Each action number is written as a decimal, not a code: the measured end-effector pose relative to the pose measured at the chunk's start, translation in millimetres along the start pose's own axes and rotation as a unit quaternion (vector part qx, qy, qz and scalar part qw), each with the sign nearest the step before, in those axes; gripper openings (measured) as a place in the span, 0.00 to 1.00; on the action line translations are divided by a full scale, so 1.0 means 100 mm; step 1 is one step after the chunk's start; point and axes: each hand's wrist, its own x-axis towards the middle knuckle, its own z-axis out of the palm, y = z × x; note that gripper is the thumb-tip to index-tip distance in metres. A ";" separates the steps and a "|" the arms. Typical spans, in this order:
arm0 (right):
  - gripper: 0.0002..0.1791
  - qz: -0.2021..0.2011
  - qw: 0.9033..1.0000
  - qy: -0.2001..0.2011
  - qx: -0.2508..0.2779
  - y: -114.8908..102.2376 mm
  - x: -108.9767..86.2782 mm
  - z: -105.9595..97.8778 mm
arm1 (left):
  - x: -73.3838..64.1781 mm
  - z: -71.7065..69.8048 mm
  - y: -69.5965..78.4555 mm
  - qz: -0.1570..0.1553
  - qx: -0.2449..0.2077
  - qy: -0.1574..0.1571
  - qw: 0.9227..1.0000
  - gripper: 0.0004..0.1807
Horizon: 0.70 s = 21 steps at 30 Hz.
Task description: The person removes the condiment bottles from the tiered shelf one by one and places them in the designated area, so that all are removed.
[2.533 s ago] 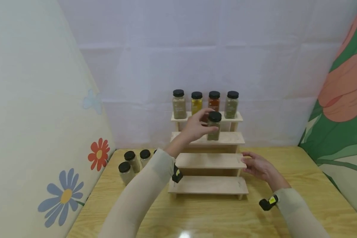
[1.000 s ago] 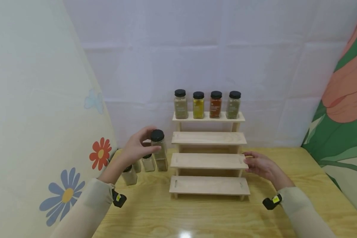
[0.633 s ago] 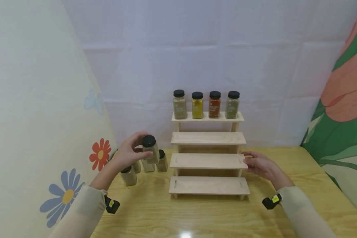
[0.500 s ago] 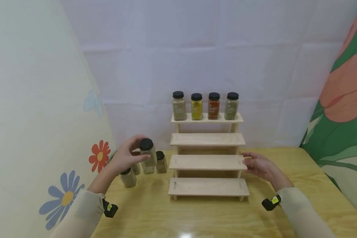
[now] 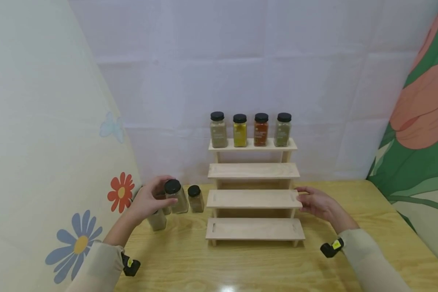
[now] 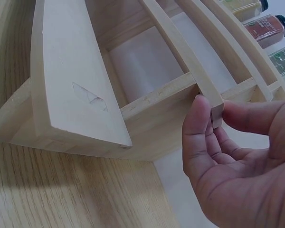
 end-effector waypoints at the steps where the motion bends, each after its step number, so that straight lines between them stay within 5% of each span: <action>1: 0.34 0.001 1.000 0.001 -0.001 0.00 0.00 0.00 | -0.01 0.00 -0.02 0.001 -0.001 0.001 1.000 0.34; 9: 0.31 0.006 1.000 0.007 0.008 0.00 0.00 -0.01 | -0.04 -0.01 -0.20 0.031 -0.011 -0.001 0.999 0.31; 21: 0.31 0.001 1.000 -0.004 0.023 0.01 -0.01 0.00 | -0.12 0.04 -0.35 -0.030 -0.037 -0.030 0.998 0.33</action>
